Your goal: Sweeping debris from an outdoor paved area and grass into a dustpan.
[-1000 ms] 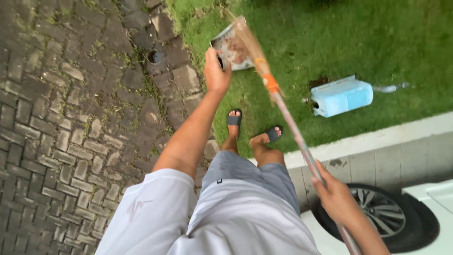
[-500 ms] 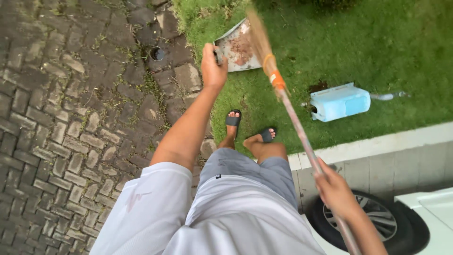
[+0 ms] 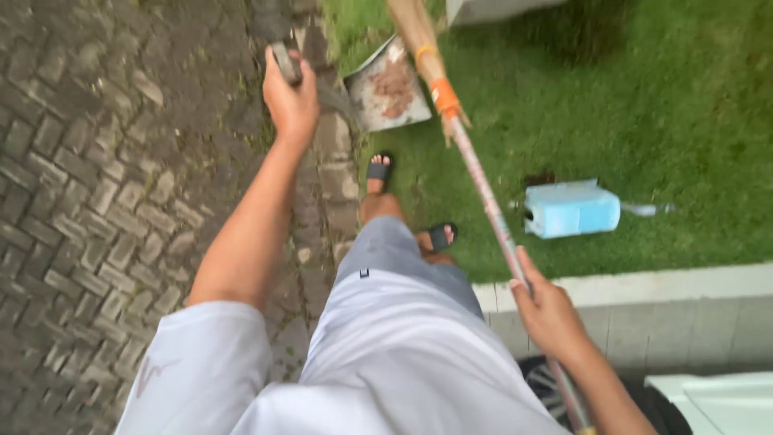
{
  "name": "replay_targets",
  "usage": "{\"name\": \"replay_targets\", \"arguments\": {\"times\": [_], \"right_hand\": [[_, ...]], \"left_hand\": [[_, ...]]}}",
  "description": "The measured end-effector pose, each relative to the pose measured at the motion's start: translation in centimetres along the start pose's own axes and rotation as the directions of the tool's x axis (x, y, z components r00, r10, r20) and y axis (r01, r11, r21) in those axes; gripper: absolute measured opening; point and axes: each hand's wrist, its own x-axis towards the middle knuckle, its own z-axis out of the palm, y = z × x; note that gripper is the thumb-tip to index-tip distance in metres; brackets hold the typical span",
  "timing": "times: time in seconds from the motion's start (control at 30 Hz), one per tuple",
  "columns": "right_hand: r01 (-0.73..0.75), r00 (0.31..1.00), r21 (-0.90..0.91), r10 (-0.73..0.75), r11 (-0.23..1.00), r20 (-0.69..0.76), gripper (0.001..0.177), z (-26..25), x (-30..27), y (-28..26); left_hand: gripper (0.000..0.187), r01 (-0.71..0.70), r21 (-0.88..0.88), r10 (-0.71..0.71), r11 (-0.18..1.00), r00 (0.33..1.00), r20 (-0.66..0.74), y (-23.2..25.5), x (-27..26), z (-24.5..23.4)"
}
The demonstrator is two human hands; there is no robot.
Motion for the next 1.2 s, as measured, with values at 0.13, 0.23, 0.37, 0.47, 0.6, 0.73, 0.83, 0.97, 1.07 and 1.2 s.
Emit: {"name": "replay_targets", "arguments": {"times": [0.13,0.23,0.37,0.47,0.6,0.73,0.83,0.97,1.07,1.2], "right_hand": [[0.039,0.999,-0.109,-0.041,0.993,-0.015,0.066,-1.6,4.2,-6.0],[0.121,0.985,-0.168,-0.139,0.978,-0.103,0.065,-1.7,8.4,-9.3],[0.126,0.968,-0.298,-0.183,0.946,-0.170,0.064,-3.1,13.3,-12.0],[0.083,0.972,-0.321,-0.148,0.944,-0.185,0.064,-4.5,18.3,-15.9],[-0.007,1.000,-0.052,0.005,0.999,-0.030,0.060,-5.0,24.0,-19.9],[-0.090,0.994,0.054,0.086,0.994,0.065,0.062,-7.3,20.5,-23.1],[-0.049,0.999,0.330,0.040,0.943,0.035,0.063,-10.1,16.1,-22.6],[-0.168,0.984,0.135,0.174,0.977,-0.037,0.066,-12.7,13.8,-24.2],[-0.149,0.988,-0.093,0.143,0.984,-0.065,0.065,-12.2,17.4,-25.6],[-0.108,0.993,0.041,0.105,0.993,0.059,0.063,-10.8,22.9,-27.2]], "left_hand": [[0.017,0.100,0.015,-0.100,0.995,0.994,0.036,-0.1,4.2,1.7],[0.020,0.038,0.047,-0.038,0.998,0.999,-0.011,-2.4,8.8,4.2],[0.021,0.117,0.039,-0.122,0.992,0.983,0.138,-3.8,12.1,7.5],[0.036,0.025,-0.009,-0.023,1.000,0.978,0.206,-5.1,15.4,11.3],[0.042,0.022,0.069,-0.041,0.997,0.957,0.288,-9.7,16.5,18.5],[0.039,0.025,0.062,-0.045,0.998,0.939,0.342,-9.5,19.3,21.5],[0.055,0.015,0.108,-0.049,0.994,0.946,0.321,-10.4,21.1,22.9],[0.054,0.008,0.127,-0.051,0.992,0.939,0.340,-11.1,22.8,22.8],[0.053,0.006,0.108,-0.041,0.994,0.946,0.321,-10.9,23.2,22.5],[0.054,0.007,0.121,-0.053,0.993,0.921,0.386,-10.6,23.8,22.5]]}}
